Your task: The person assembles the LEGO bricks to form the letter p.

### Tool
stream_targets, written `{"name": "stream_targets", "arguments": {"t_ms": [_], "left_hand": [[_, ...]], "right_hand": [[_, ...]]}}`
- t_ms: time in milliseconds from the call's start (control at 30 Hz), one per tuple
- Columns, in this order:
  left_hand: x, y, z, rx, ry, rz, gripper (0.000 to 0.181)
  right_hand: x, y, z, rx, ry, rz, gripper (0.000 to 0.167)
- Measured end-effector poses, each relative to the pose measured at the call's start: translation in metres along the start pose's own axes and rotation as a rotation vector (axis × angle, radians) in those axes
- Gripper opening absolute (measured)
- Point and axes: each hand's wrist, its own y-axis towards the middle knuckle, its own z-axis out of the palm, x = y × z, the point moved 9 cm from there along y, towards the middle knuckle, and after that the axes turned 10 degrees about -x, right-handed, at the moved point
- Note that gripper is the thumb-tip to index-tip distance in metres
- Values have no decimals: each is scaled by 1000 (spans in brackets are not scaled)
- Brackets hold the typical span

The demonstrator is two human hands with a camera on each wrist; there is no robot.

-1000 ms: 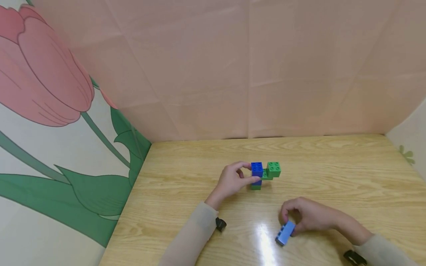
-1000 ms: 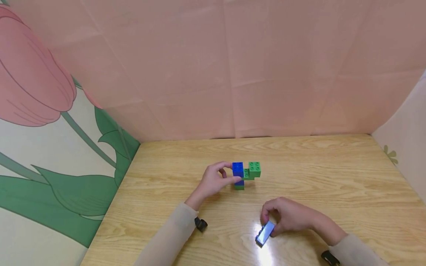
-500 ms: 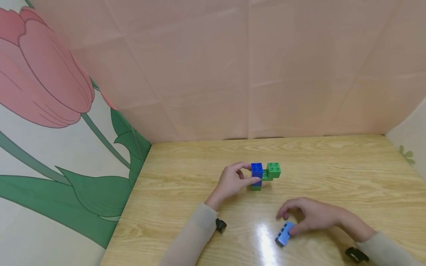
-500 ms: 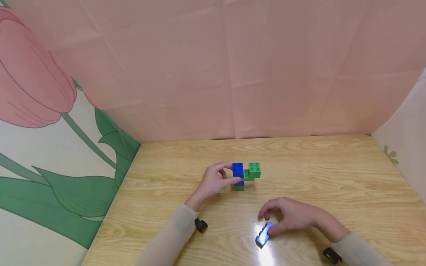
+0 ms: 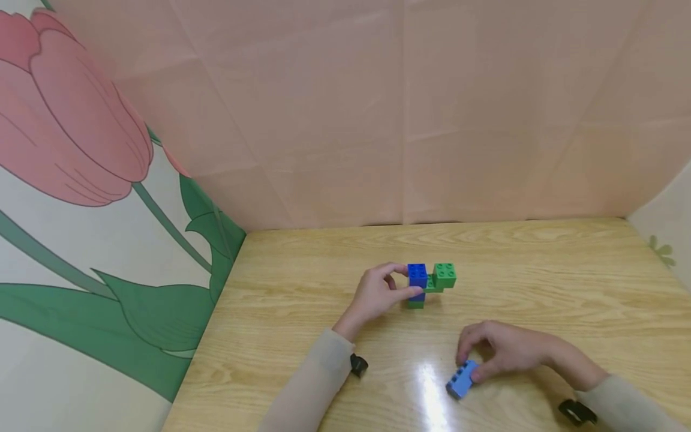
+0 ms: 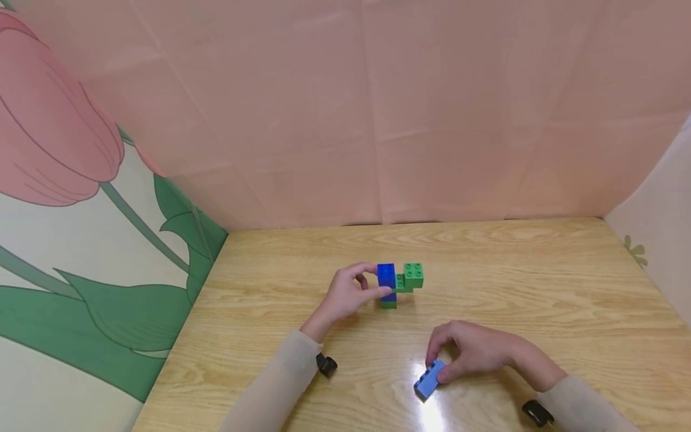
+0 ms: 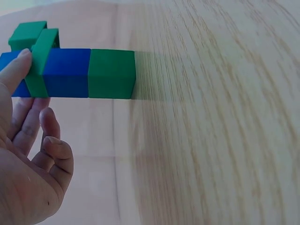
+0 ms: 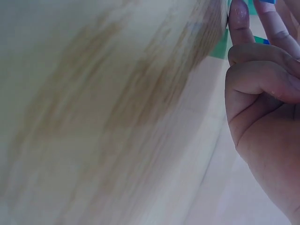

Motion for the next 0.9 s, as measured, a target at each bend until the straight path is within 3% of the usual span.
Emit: {"name": "stream_targets", "arguments": {"t_ms": [467, 900], "left_hand": [[-2, 0, -1, 2, -4, 20, 36], [-1, 1, -1, 0, -6, 15, 36]], "right_hand": [[-8, -1, -4, -39, 18, 86, 26], [-12, -1, -6, -80, -145, 170, 56]]}}
